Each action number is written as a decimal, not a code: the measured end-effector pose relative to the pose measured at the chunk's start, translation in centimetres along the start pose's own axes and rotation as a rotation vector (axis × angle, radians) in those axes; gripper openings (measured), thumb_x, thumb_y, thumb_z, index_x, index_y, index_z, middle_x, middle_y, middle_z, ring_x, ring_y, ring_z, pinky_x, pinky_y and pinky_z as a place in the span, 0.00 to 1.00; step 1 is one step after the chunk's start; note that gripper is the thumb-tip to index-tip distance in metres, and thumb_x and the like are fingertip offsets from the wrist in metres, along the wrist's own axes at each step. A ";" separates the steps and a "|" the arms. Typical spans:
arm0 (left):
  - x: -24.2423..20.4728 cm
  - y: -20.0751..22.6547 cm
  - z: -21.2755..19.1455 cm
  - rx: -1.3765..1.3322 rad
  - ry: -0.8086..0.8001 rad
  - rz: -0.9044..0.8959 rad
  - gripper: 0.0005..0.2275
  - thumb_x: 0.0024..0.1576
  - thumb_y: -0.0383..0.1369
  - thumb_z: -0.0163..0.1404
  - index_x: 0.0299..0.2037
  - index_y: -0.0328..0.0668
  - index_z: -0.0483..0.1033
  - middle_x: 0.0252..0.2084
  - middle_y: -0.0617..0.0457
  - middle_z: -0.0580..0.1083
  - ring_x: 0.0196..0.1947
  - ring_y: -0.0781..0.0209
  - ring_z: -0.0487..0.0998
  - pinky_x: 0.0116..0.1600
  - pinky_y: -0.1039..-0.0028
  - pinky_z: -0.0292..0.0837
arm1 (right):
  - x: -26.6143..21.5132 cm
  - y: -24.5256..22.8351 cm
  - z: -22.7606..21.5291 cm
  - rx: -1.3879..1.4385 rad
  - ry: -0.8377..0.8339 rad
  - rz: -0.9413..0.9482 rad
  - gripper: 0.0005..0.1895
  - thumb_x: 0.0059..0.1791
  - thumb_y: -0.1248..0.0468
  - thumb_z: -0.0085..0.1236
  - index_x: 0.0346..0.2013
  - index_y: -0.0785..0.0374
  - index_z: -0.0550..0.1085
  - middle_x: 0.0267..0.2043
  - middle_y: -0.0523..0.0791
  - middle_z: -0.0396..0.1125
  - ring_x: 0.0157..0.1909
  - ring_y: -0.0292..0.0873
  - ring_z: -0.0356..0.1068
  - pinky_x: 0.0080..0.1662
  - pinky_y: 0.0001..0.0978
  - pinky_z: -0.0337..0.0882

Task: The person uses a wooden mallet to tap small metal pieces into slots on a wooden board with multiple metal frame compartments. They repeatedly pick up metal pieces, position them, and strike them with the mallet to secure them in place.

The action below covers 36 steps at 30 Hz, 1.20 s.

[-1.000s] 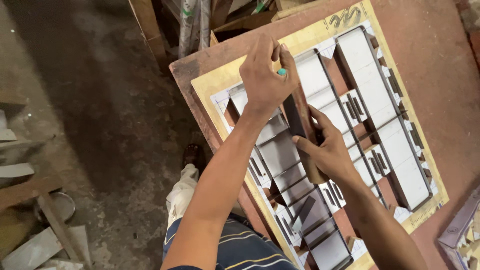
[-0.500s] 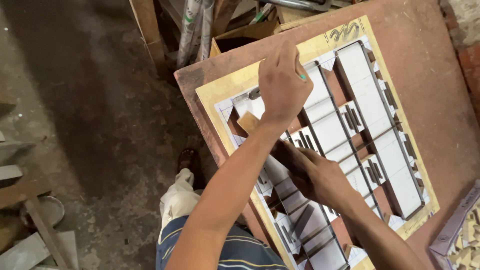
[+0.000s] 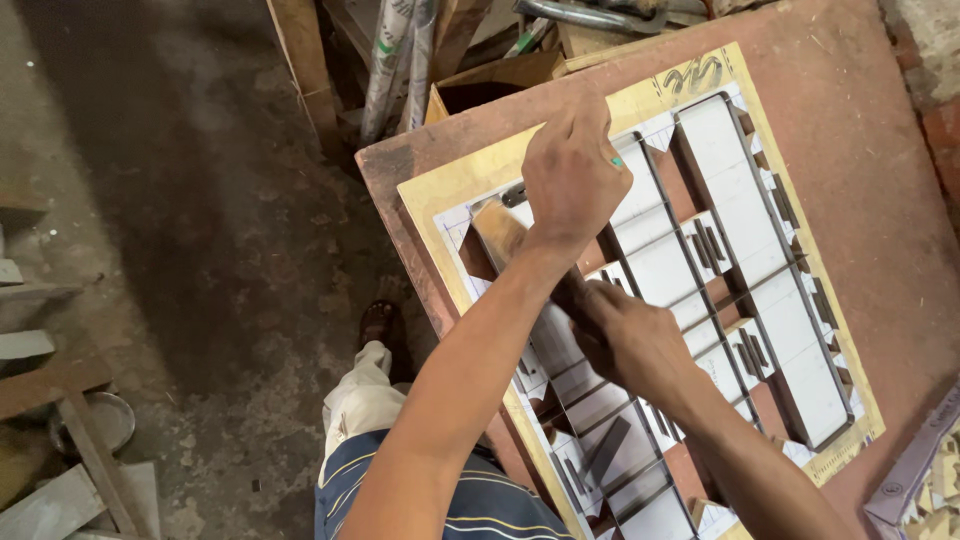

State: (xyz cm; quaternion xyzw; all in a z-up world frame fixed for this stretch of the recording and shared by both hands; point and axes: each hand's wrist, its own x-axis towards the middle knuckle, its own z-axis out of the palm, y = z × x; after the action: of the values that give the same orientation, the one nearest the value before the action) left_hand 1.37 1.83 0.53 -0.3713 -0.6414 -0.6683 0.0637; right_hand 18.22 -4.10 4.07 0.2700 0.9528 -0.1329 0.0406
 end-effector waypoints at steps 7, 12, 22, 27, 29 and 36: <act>0.8 1.1 -1.7 -0.077 -0.055 0.036 0.12 0.50 0.24 0.57 0.35 0.39 0.63 0.31 0.47 0.64 0.33 0.44 0.69 0.40 0.57 0.62 | -2.8 -0.7 -0.7 0.198 -0.026 0.209 0.43 0.41 0.62 0.65 0.70 0.55 0.59 0.46 0.53 0.74 0.37 0.60 0.76 0.39 0.46 0.77; 0.7 3.4 -7.8 -0.354 -0.137 0.032 0.11 0.54 0.20 0.56 0.36 0.36 0.63 0.34 0.45 0.63 0.31 0.51 0.66 0.36 0.64 0.60 | -5.7 -0.3 -1.5 0.328 0.073 0.423 0.45 0.43 0.61 0.67 0.73 0.52 0.59 0.35 0.53 0.77 0.32 0.51 0.78 0.35 0.41 0.77; 0.0 2.0 -19.7 0.031 -0.523 0.108 0.14 0.46 0.21 0.56 0.42 0.33 0.72 0.31 0.48 0.68 0.25 0.55 0.71 0.31 0.69 0.67 | 2.8 -0.7 -2.9 0.544 0.113 0.467 0.40 0.48 0.57 0.64 0.73 0.53 0.59 0.35 0.51 0.75 0.33 0.43 0.74 0.42 0.37 0.72; -0.5 0.8 -19.9 0.039 -0.740 -0.040 0.14 0.43 0.22 0.56 0.41 0.38 0.77 0.23 0.51 0.67 0.20 0.57 0.70 0.28 0.70 0.67 | -3.2 -1.2 -1.2 0.679 0.279 0.838 0.39 0.46 0.56 0.63 0.70 0.52 0.61 0.36 0.51 0.74 0.33 0.44 0.71 0.38 0.39 0.72; -0.6 0.3 -19.6 -0.061 -0.806 -0.005 0.14 0.42 0.22 0.55 0.41 0.39 0.77 0.24 0.52 0.69 0.20 0.60 0.72 0.28 0.72 0.69 | -8.5 -1.7 1.1 0.783 0.407 0.919 0.38 0.45 0.59 0.64 0.68 0.56 0.61 0.42 0.45 0.73 0.35 0.38 0.76 0.37 0.33 0.76; -3.0 0.7 -20.4 -0.162 -0.930 0.079 0.11 0.47 0.23 0.55 0.39 0.43 0.75 0.31 0.51 0.75 0.26 0.68 0.77 0.31 0.80 0.72 | -29.6 -5.2 7.8 0.949 1.006 1.245 0.38 0.44 0.63 0.64 0.67 0.69 0.64 0.42 0.50 0.76 0.38 0.40 0.76 0.39 0.34 0.77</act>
State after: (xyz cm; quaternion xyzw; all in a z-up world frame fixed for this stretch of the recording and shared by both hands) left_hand -4.56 -17.94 1.35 -0.6592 -0.5330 -0.4761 -0.2339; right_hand 40.76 -25.41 2.17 0.7467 0.3879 -0.3301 -0.4278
